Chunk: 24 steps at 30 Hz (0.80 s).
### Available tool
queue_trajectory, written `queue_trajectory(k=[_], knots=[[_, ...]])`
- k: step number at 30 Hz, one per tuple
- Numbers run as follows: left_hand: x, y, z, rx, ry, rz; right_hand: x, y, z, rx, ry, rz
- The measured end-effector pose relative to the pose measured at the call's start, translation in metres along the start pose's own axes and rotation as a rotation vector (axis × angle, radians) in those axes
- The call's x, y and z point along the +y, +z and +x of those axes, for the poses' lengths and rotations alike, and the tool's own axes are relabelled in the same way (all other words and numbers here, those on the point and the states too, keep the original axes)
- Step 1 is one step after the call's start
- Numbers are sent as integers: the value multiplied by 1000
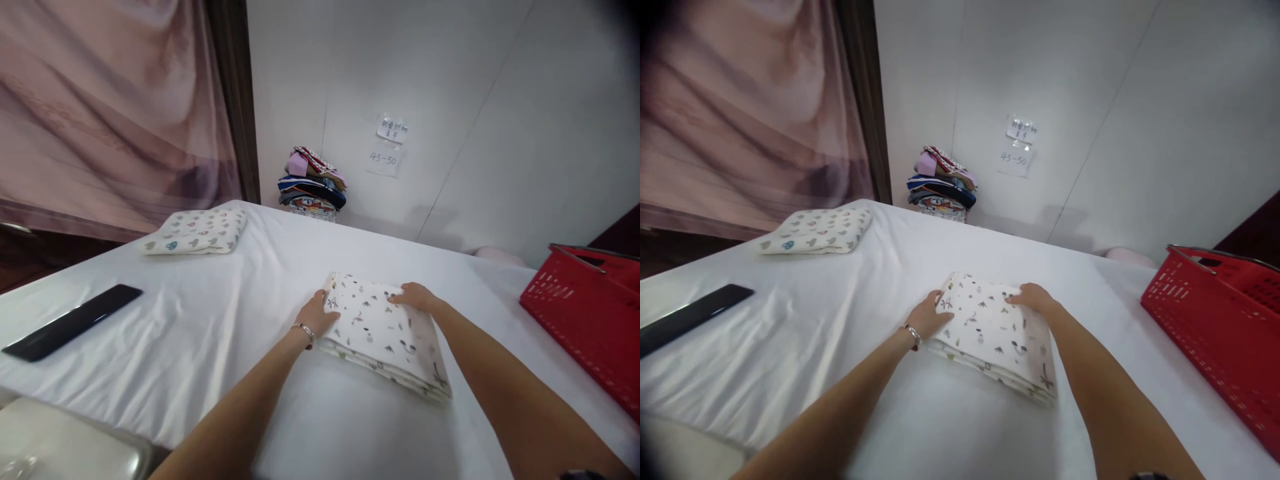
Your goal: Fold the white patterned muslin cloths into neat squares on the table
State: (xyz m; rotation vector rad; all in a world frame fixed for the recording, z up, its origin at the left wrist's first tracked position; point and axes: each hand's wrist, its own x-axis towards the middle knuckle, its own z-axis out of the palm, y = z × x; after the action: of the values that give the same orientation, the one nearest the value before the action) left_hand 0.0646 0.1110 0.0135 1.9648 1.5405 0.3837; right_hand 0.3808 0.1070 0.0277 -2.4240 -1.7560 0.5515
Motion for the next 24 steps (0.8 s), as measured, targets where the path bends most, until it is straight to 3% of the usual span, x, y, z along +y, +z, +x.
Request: queue_trajectory(k=[3, 7, 11, 15, 17, 19, 24], knots=[[10, -9, 34, 24, 73, 48, 12, -4, -11, -35, 76, 52], [33, -28, 79, 112, 211, 135, 27, -2, -43, -153, 173, 314], [34, -31, 88, 173, 168, 127, 39, 8, -82, -175, 183, 551], [13, -12, 62, 218, 243, 109, 44, 12, -106, -168, 194, 714], [6, 0, 39, 305, 277, 111, 42, 10, -111, -174, 186, 746], [6, 13, 12, 318, 355, 119, 38, 7, -111, -163, 168, 712], [16, 34, -46, 150, 579, 152, 25, 9, -111, -80, 149, 566]])
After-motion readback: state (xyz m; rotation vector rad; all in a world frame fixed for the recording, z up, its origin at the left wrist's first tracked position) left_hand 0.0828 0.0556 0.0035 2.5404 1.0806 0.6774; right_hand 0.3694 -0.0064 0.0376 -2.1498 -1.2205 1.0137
